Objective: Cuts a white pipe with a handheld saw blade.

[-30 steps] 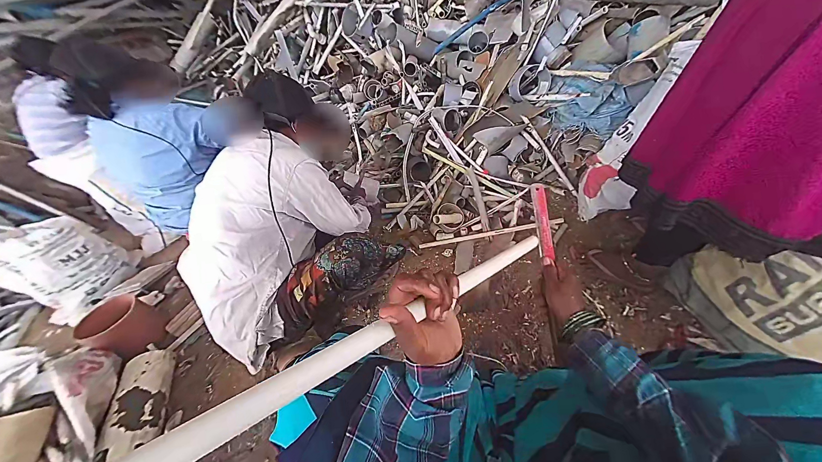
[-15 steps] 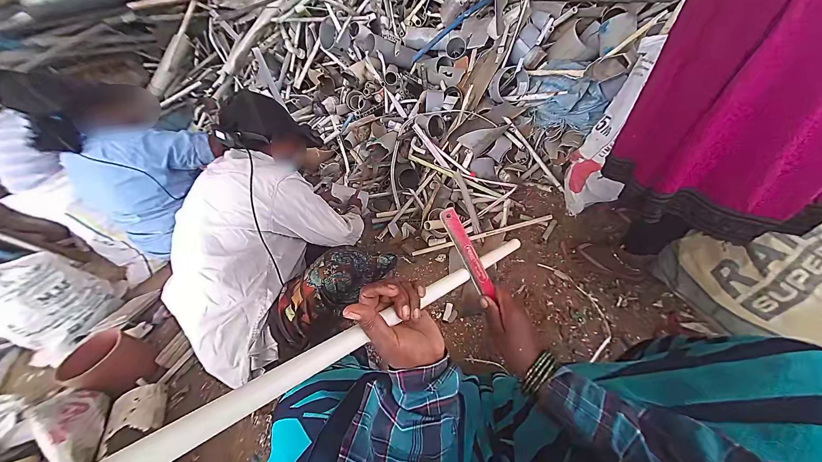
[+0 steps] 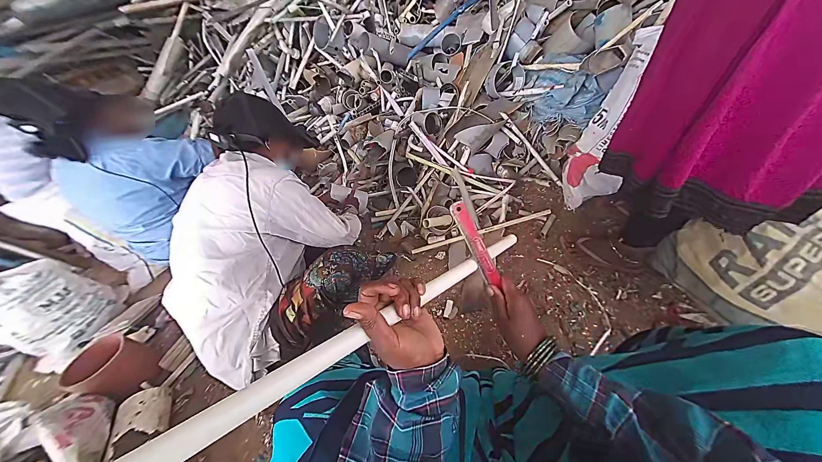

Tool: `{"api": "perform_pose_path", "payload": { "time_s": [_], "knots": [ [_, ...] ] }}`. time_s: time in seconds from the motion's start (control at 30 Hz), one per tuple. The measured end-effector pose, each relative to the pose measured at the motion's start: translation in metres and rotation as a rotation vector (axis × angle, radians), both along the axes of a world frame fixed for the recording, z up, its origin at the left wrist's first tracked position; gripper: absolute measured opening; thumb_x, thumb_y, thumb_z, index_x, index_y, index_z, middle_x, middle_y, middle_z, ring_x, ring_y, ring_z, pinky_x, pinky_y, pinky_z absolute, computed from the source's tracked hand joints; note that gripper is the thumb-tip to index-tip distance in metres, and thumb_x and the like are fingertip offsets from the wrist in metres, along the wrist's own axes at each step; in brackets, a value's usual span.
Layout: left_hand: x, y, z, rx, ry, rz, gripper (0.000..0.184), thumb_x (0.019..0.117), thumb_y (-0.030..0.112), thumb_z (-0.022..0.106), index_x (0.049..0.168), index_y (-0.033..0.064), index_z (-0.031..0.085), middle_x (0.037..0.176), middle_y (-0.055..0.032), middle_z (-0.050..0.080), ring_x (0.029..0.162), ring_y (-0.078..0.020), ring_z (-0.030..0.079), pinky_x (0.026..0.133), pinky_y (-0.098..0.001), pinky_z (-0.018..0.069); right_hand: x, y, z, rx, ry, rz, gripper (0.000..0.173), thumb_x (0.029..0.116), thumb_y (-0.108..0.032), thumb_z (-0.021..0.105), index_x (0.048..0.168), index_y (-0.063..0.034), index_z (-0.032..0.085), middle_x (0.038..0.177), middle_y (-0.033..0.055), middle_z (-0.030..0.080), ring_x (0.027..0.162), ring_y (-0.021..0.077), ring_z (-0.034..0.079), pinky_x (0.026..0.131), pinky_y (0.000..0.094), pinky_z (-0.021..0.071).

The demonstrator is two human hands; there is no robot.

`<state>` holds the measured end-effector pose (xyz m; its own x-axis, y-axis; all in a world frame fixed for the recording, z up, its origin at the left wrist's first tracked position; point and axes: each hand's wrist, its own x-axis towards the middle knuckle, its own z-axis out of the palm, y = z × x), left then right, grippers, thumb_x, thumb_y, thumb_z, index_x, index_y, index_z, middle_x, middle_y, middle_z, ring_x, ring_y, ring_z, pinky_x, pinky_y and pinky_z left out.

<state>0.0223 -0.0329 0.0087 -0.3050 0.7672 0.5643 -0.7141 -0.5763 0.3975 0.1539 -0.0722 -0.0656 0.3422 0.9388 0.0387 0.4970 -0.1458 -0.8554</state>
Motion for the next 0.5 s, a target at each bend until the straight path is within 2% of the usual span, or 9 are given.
{"api": "perform_pose_path", "payload": {
  "time_s": [0.03,0.1,0.17,0.2,0.27,0.3,0.4,0.43,0.5],
  "knots": [
    [-0.001,-0.001,0.000,0.016,0.007,-0.011,0.057,0.1086,0.049,0.029,0.079,0.0180,0.066,0.053,0.0102,0.057,0.047,-0.0032,0.056,0.057,-0.0208,0.0518,0.016,0.010,-0.006,-0.123,0.074,-0.046,0.041,0.1128,-0.021,0.037,0.134,0.0116,0.049,0.089,0.0259,0.065,0.077,0.0364,0.067,0.075,0.0513,0.0546],
    [-0.003,-0.001,0.002,0.056,0.023,-0.026,0.053,0.1056,0.054,0.037,0.081,0.0183,0.068,0.055,0.0111,0.057,0.048,-0.0026,0.056,0.056,-0.0201,0.0517,0.045,0.030,-0.019,-0.300,0.196,-0.138,0.046,0.1145,-0.026,0.030,0.145,0.0069,0.042,0.095,0.0251,0.063,0.075,0.0338,0.064,0.074,0.0489,0.0539],
    [-0.003,-0.001,0.001,0.083,0.035,-0.031,0.049,0.1036,0.055,0.042,0.084,0.0182,0.069,0.056,0.0112,0.057,0.050,-0.0021,0.056,0.058,-0.0200,0.0516,0.038,0.027,-0.017,-0.283,0.215,-0.111,0.044,0.1145,-0.024,0.030,0.140,0.0083,0.043,0.090,0.0219,0.061,0.070,0.0300,0.063,0.070,0.0456,0.0545],
    [-0.001,0.001,-0.001,0.091,0.028,-0.023,0.048,0.1040,0.053,0.043,0.084,0.0178,0.069,0.056,0.0110,0.058,0.050,-0.0022,0.056,0.059,-0.0203,0.0518,0.023,0.018,-0.008,-0.211,0.203,-0.049,0.042,0.1137,-0.021,0.033,0.137,0.0115,0.046,0.088,0.0237,0.062,0.071,0.0317,0.063,0.072,0.0472,0.0539],
    [0.001,0.006,-0.005,0.079,0.001,0.010,0.049,0.1070,0.048,0.038,0.082,0.0182,0.068,0.055,0.0112,0.057,0.050,-0.0024,0.057,0.060,-0.0207,0.0524,-0.010,-0.003,0.002,-0.040,0.159,0.098,0.036,0.1115,-0.019,0.039,0.122,0.0119,0.053,0.075,0.0175,0.059,0.062,0.0274,0.060,0.064,0.0445,0.0532],
    [0.001,0.007,-0.004,0.066,-0.014,0.015,0.050,0.1082,0.045,0.035,0.081,0.0180,0.067,0.055,0.0110,0.057,0.050,-0.0028,0.057,0.060,-0.0211,0.0529,-0.020,-0.011,0.004,0.016,0.134,0.142,0.035,0.1105,-0.020,0.041,0.120,0.0105,0.054,0.072,0.0144,0.058,0.060,0.0256,0.059,0.062,0.0433,0.0528],
    [0.000,0.006,-0.002,-0.005,-0.032,-0.019,0.059,0.1100,0.043,0.024,0.078,0.0171,0.066,0.053,0.0091,0.057,0.049,-0.0046,0.057,0.059,-0.0228,0.0540,-0.015,-0.009,-0.001,0.138,-0.058,0.094,0.038,0.1075,-0.021,0.046,0.118,0.0125,0.059,0.073,0.0206,0.065,0.065,0.0362,0.067,0.064,0.0529,0.0542],
    [0.001,0.005,-0.003,-0.045,-0.039,-0.017,0.062,0.1103,0.043,0.020,0.077,0.0171,0.065,0.052,0.0092,0.056,0.047,-0.0049,0.057,0.058,-0.0230,0.0540,-0.009,-0.005,-0.006,0.121,-0.065,0.056,0.038,0.1079,-0.020,0.045,0.119,0.0134,0.059,0.075,0.0227,0.066,0.067,0.0379,0.068,0.066,0.0539,0.0544],
    [-0.002,0.005,-0.001,-0.096,-0.053,0.007,0.067,0.1102,0.042,0.013,0.075,0.0171,0.064,0.049,0.0093,0.054,0.045,-0.0049,0.055,0.055,-0.0230,0.0533,0.008,0.009,-0.011,-0.044,0.088,-0.035,0.040,0.1125,-0.019,0.037,0.131,0.0130,0.051,0.086,0.0244,0.064,0.073,0.0350,0.065,0.074,0.0509,0.0542]
  ]
}}
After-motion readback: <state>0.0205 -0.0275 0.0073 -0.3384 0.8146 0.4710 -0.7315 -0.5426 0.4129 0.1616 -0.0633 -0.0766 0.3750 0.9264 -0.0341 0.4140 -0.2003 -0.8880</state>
